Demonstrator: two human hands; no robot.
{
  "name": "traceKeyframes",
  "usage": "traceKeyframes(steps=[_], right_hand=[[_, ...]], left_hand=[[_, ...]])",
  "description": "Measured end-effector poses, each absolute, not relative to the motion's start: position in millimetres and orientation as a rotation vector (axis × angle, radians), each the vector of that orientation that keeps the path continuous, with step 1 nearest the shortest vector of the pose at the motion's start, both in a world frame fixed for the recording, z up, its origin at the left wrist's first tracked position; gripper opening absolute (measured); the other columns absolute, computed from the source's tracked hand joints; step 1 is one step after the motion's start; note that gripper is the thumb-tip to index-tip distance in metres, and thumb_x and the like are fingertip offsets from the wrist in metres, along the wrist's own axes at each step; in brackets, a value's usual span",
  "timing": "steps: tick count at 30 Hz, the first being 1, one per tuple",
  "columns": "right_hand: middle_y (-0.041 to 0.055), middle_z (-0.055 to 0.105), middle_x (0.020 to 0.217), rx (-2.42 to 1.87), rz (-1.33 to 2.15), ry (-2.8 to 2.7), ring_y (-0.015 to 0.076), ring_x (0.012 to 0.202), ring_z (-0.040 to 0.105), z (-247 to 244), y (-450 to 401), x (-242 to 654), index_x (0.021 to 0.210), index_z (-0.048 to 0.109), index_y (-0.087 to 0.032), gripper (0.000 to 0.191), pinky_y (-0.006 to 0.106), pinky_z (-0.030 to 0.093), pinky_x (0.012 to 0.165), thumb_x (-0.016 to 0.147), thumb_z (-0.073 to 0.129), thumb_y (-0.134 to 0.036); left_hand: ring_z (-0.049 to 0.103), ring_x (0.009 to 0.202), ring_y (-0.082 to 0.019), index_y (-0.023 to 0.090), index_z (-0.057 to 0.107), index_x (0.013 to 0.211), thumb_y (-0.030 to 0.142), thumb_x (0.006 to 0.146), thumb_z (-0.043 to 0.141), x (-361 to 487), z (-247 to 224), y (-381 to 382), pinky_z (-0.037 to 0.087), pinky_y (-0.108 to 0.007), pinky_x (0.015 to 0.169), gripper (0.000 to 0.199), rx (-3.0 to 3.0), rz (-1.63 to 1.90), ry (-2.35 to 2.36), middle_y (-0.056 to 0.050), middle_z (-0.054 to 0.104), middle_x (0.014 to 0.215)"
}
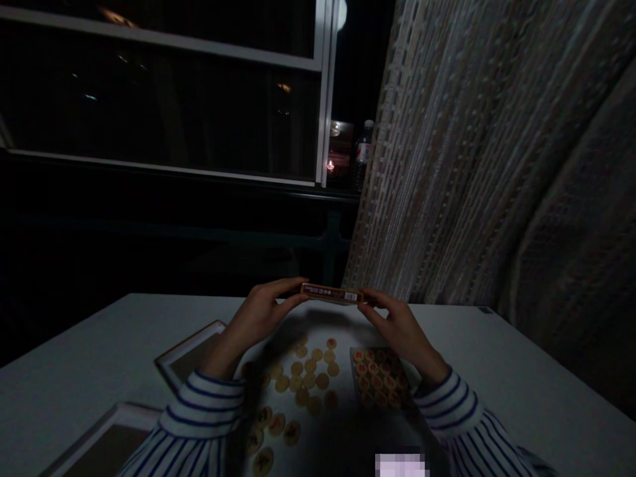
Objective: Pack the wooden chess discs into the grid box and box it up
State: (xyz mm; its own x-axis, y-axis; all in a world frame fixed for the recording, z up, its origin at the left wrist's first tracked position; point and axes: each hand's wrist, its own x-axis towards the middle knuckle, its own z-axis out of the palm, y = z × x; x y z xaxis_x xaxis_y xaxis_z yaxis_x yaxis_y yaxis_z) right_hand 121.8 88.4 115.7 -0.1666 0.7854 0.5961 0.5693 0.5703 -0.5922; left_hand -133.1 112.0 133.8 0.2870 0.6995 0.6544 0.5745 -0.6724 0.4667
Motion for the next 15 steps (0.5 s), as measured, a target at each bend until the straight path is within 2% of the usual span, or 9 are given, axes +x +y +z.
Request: traceKeyframes(steps=[11,15], right_hand=[[0.0061,0.063,0.106,-1.033,0.186,-1.917,0.0187,0.097,0.056,119,80,136,0.11,0.058,-0.023,0.031,0.036,0.044,0.086,0.083,0.05,-0.033],[0.0055,0.062,0.108,-0.977,0.134,-1.942,0.0185,0.101,0.055,126,76,142,0.109,0.059,-0.023,0.028,0.036,0.043,0.089,0.083,0.051,-0.031]], left_hand=[[0.06,0.097,-0.022,0.021,0.061,0.107,0.047,0.077,0.051,-120,144,96,0.049,-0.033,0.084,0.041,2.397,1.262,1.261,-0.004,0.065,0.106],[0.061,0.096,-0.021,0.022,0.062,0.106,0.047,0.076,0.053,-115,146,93,0.05,-0.031,0.084,0.04,2.392,1.273,1.308,-0.003,0.066,0.104]])
